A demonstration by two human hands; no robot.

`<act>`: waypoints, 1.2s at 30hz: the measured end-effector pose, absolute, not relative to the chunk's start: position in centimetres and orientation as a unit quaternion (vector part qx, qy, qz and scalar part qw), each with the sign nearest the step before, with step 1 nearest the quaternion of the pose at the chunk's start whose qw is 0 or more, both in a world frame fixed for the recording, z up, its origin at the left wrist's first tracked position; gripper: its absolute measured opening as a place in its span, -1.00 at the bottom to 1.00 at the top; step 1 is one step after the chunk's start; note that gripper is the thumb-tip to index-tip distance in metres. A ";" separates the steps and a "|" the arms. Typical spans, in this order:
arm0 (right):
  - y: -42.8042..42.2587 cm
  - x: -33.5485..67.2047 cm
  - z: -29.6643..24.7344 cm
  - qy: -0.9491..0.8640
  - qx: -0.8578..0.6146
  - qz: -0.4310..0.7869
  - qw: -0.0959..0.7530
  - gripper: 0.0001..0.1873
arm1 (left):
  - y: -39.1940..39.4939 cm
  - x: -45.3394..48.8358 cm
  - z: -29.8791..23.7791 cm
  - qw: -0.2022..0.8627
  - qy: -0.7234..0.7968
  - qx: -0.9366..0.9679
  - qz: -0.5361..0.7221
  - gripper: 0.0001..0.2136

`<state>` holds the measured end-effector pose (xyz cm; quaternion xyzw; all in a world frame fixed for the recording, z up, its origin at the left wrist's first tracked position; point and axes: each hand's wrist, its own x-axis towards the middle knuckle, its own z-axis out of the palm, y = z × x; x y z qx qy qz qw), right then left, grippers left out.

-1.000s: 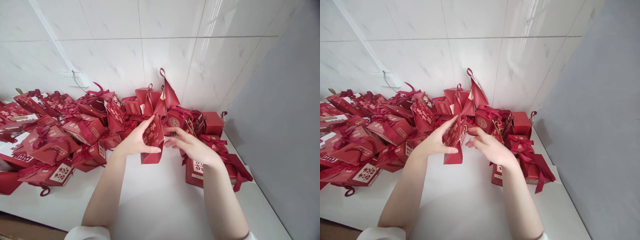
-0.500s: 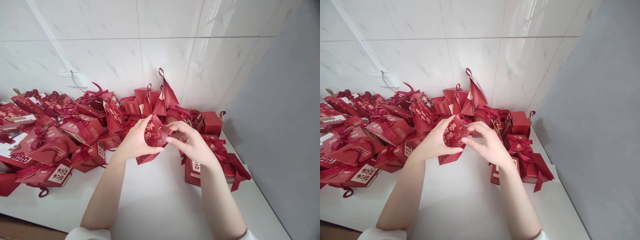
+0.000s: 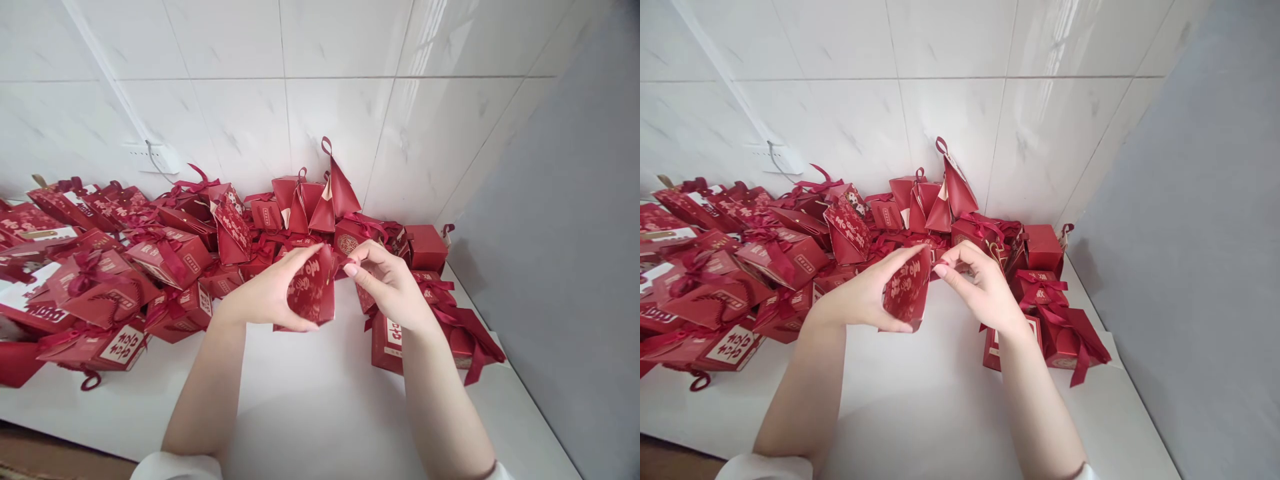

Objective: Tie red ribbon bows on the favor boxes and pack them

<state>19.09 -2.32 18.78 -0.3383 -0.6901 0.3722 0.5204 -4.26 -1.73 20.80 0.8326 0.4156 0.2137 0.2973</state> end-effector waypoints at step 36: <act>-0.4 18.7 17.0 -0.642 -0.386 0.389 0.536 -0.73 | -2.3 -1.3 19.5 0.056 0.481 0.845 0.226 0.11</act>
